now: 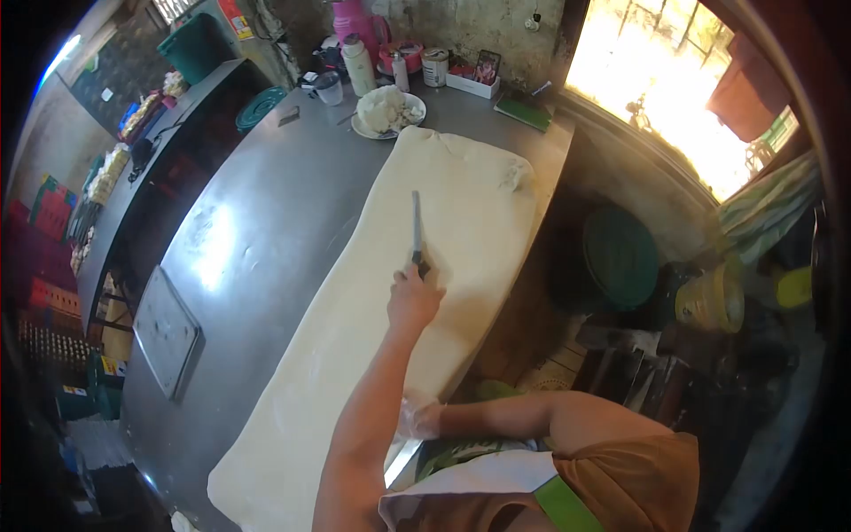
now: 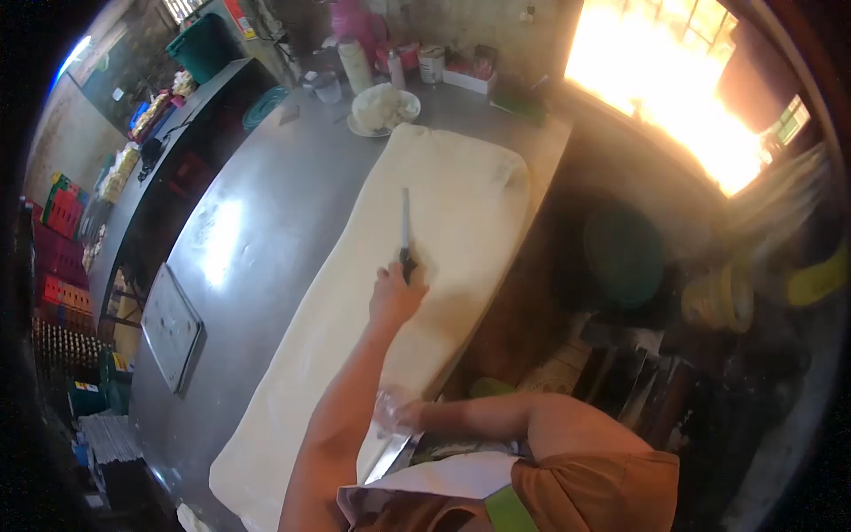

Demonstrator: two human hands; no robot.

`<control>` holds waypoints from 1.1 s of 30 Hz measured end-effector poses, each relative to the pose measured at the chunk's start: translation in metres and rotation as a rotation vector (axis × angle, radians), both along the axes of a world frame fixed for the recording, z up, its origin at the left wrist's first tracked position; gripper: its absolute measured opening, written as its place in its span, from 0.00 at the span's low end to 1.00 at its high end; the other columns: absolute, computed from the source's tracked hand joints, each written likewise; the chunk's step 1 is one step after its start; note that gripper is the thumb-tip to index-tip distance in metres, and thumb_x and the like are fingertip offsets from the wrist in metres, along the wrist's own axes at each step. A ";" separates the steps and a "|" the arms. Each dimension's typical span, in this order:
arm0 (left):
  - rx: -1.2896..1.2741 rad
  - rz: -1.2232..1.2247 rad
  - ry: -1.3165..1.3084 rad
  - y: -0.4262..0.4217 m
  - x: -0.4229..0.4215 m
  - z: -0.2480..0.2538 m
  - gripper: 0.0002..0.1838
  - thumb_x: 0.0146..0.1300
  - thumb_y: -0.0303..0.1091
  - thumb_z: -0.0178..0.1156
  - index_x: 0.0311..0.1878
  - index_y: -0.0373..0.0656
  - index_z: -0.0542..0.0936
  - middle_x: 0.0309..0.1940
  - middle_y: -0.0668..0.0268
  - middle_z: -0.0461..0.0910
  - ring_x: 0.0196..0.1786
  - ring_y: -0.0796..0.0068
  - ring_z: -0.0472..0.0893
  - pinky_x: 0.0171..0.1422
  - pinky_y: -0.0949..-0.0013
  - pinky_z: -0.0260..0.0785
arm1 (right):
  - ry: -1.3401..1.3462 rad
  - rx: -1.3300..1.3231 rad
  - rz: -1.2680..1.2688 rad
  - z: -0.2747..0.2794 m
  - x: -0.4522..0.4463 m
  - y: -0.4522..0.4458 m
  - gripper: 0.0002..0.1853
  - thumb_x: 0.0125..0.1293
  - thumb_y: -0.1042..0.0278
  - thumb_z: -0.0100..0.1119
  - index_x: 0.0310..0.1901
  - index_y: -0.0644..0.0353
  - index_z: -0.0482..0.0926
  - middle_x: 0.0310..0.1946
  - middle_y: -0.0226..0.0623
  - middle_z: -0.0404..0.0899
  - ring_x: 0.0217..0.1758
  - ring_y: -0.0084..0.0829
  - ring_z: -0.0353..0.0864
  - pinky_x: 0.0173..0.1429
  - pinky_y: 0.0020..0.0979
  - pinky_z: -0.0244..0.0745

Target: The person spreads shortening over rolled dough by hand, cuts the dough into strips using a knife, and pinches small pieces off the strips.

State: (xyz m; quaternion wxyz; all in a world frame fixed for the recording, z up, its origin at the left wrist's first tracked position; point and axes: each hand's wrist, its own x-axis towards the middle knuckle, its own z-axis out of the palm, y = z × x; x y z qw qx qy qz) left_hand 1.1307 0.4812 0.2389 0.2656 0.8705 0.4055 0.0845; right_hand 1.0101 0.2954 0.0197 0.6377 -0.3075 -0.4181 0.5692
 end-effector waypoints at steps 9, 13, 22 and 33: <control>-0.094 0.189 -0.136 0.069 -0.031 -0.041 0.30 0.60 0.19 0.51 0.68 0.36 0.65 0.54 0.43 0.73 0.60 0.42 0.73 0.63 0.49 0.68 | 0.622 -0.946 -0.066 0.138 0.133 0.094 0.19 0.67 0.51 0.55 0.52 0.55 0.78 0.43 0.36 0.82 0.45 0.39 0.82 0.52 0.42 0.76; 0.207 0.273 0.031 0.148 -0.136 -0.040 0.28 0.61 0.19 0.48 0.67 0.36 0.68 0.54 0.46 0.74 0.58 0.43 0.74 0.61 0.50 0.68 | 0.973 0.220 0.665 0.066 0.252 0.204 0.07 0.67 0.63 0.53 0.31 0.49 0.76 0.24 0.26 0.76 0.26 0.21 0.74 0.31 0.27 0.75; -0.040 0.449 0.240 0.181 -0.231 -0.075 0.29 0.63 0.26 0.55 0.70 0.41 0.68 0.56 0.48 0.72 0.57 0.46 0.75 0.58 0.52 0.69 | 2.613 -0.203 1.168 0.080 0.432 0.395 0.05 0.67 0.66 0.56 0.37 0.57 0.77 0.32 0.35 0.76 0.33 0.31 0.79 0.31 0.35 0.78; -0.058 0.456 -0.204 0.056 -0.173 0.005 0.31 0.63 0.21 0.62 0.70 0.44 0.70 0.57 0.60 0.73 0.57 0.67 0.76 0.49 0.68 0.73 | 2.306 -0.533 1.227 0.117 0.427 0.310 0.10 0.68 0.71 0.53 0.27 0.50 0.70 0.23 0.27 0.70 0.22 0.21 0.69 0.25 0.25 0.68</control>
